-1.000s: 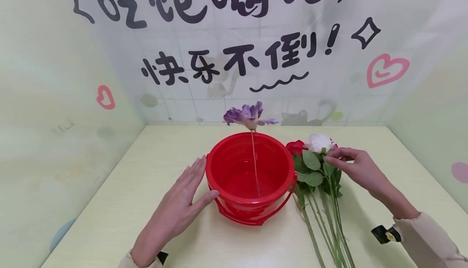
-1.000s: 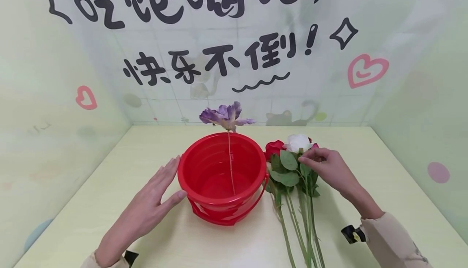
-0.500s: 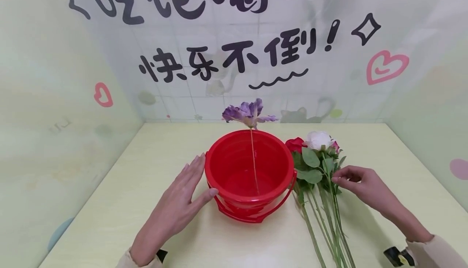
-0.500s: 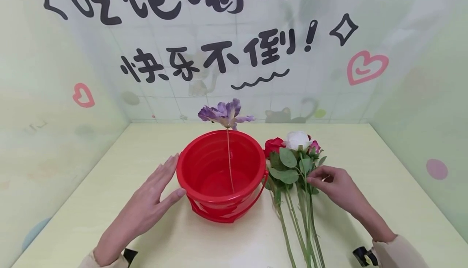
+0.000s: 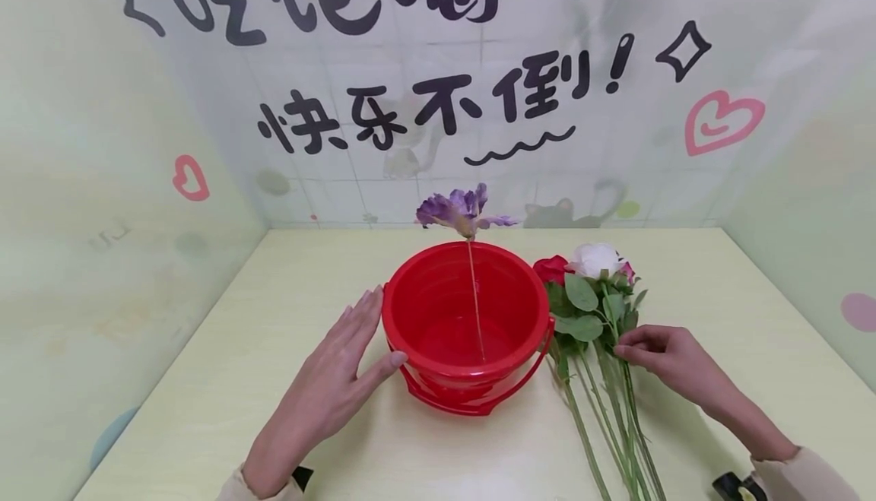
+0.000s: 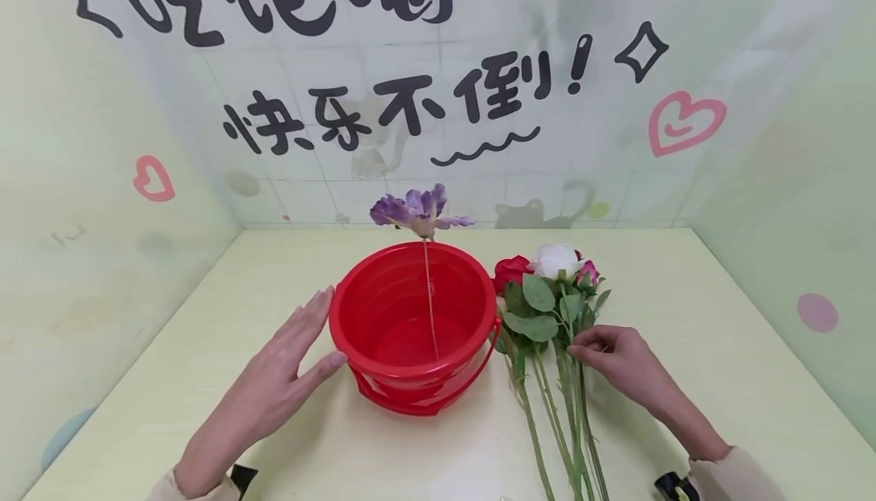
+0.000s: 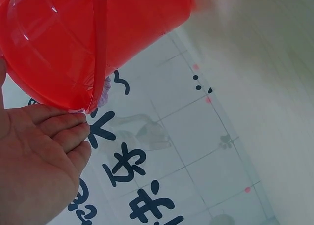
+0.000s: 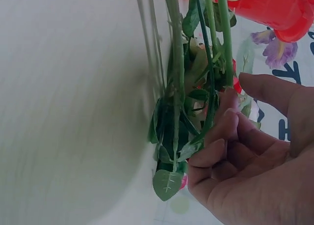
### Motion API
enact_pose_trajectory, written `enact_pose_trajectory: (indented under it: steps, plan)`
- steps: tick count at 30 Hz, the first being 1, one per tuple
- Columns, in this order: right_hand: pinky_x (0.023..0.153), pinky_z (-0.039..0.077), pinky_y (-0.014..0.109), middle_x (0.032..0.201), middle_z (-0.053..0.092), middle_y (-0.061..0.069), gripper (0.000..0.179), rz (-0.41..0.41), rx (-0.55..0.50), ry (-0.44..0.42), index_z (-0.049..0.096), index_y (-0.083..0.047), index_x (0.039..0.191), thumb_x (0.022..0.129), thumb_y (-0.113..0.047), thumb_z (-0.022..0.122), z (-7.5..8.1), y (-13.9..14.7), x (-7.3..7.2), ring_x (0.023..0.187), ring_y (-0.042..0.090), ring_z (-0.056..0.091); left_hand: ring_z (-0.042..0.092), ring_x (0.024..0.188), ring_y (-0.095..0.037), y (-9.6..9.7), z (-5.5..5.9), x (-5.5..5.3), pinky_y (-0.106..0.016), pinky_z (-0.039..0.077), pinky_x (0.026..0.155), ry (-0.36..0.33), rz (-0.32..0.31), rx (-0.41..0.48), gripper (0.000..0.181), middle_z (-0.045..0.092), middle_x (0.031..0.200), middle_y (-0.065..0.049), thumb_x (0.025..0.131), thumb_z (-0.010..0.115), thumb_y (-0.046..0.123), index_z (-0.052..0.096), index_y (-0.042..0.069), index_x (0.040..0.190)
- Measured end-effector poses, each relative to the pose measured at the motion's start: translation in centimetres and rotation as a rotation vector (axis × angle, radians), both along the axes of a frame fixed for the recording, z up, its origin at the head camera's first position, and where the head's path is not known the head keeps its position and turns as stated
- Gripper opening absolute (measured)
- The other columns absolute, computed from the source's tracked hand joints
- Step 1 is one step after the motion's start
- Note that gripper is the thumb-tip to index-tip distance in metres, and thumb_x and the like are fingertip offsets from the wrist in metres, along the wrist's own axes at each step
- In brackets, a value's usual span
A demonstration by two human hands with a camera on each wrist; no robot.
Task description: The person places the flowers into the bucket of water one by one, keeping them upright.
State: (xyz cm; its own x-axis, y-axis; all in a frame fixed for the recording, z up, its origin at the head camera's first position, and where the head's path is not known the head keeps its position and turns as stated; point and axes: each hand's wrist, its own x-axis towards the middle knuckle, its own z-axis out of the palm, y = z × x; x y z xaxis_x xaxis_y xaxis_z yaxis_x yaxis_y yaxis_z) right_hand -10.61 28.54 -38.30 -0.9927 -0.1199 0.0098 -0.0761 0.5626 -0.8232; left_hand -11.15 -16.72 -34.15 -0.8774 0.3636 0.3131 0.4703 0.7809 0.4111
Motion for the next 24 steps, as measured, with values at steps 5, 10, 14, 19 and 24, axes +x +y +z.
enact_pose_trajectory:
  steps: [5, 10, 14, 19, 24]
  plan:
    - [0.057, 0.042, 0.028, 0.086, 0.067, 0.007, 0.021, -0.022, -0.004, -0.001, 0.073, 0.003, 0.107, 0.1, -0.016, 0.07, -0.18, -0.37, -0.26, 0.076, 0.016, 0.057, 0.027, 0.154, -0.03, 0.07, 0.04, 0.03, -0.056, 0.035, 0.117, -0.01, 0.013, 0.003, 0.085, 0.03, 0.168, -0.007, 0.099, 0.063, 0.054, 0.029, 0.012, 0.164]
    - [0.058, 0.042, 0.028, 0.085, 0.067, 0.007, 0.021, -0.038, -0.014, -0.023, 0.073, 0.003, 0.105, 0.1, -0.017, 0.07, -0.24, -0.58, -0.47, 0.078, 0.017, 0.057, 0.027, 0.154, -0.031, 0.1, 0.0, 0.06, -0.056, 0.035, 0.117, -0.009, 0.014, 0.003, 0.085, 0.03, 0.168, -0.007, 0.099, 0.063, 0.054, 0.029, 0.012, 0.164]
    - [0.059, 0.042, 0.028, 0.088, 0.069, 0.007, 0.019, -0.035, -0.024, -0.033, 0.072, 0.004, 0.105, 0.101, -0.015, 0.068, -0.21, -0.54, -0.56, 0.081, 0.016, 0.059, 0.028, 0.154, -0.031, 0.06, -0.05, 0.11, -0.056, 0.035, 0.117, -0.002, 0.011, 0.007, 0.085, 0.03, 0.168, -0.007, 0.099, 0.064, 0.054, 0.03, 0.012, 0.164]
    - [0.062, 0.042, 0.029, 0.092, 0.07, 0.005, 0.02, -0.024, -0.049, -0.043, 0.071, 0.006, 0.107, 0.102, -0.012, 0.066, -0.16, -0.39, -0.61, 0.081, 0.013, 0.058, 0.027, 0.154, -0.029, 0.06, -0.03, 0.13, -0.055, 0.035, 0.117, -0.006, 0.016, 0.007, 0.085, 0.03, 0.168, -0.006, 0.099, 0.063, 0.055, 0.029, 0.013, 0.164]
    - [0.073, 0.049, 0.027, 0.1, 0.073, 0.008, 0.02, -0.02, -0.052, -0.068, 0.07, 0.007, 0.109, 0.103, -0.012, 0.064, 0.17, -0.24, -0.64, 0.086, 0.011, 0.064, 0.027, 0.154, -0.03, 0.01, -0.04, 0.13, -0.055, 0.034, 0.117, 0.002, 0.006, 0.009, 0.085, 0.029, 0.168, -0.005, 0.099, 0.062, 0.055, 0.029, 0.013, 0.164]
